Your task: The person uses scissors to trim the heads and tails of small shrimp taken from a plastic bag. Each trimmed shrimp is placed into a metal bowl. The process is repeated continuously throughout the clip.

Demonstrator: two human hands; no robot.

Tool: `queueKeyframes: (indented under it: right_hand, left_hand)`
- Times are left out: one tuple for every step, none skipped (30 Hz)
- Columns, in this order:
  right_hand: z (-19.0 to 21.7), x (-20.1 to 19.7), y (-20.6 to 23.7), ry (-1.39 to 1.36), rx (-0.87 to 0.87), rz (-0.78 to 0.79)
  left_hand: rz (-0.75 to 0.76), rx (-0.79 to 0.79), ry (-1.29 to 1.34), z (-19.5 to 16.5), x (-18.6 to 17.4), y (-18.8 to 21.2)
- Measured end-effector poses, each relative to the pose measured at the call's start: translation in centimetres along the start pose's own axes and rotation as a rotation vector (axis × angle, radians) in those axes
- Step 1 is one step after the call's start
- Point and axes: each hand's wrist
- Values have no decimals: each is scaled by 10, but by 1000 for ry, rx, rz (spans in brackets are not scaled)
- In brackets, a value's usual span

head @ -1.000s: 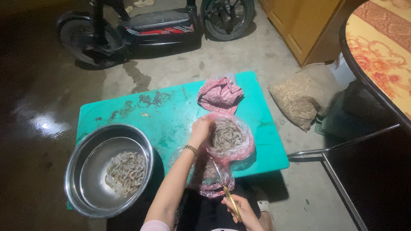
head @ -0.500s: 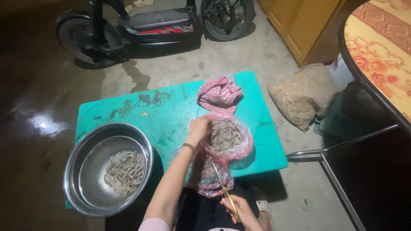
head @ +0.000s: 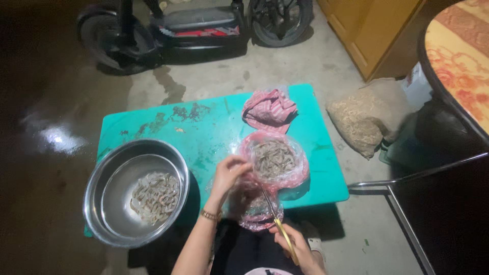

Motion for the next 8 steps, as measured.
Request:
queueKeyframes:
  right_hand:
    - [1,-1,0,8,-43,35]
    - [4,-1,-2,16,-86,74]
    - [6,2,-4,4,-45,84]
    - [10,5,-6,-8,-3,93]
    - [14,8,-8,-20,36,100]
    - [18,13,-9,9,36,104]
    - [23,19,-10,38,35,107]
    - [28,25,-10,66,34,111]
  left_hand:
    - [-17,-58,12,7,-4,15]
    - [-38,-114,23,14,-10,28]
    - [-60,-170,34,20,-15,41]
    - [-89,-191,55,27,-18,53]
    - [-115,-211,77,35,-19,63]
    - [-140,-229,100,42,-21,71]
    - [-138,-225,112,49,-23,79]
    - [-136,-221,124,55,-25,85]
Point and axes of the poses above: each hand's wrist, its own y-axis away from the middle knuckle, its own x-axis out of the palm, z = x × y, and after that the axes turned 8 degrees about x, right-handed
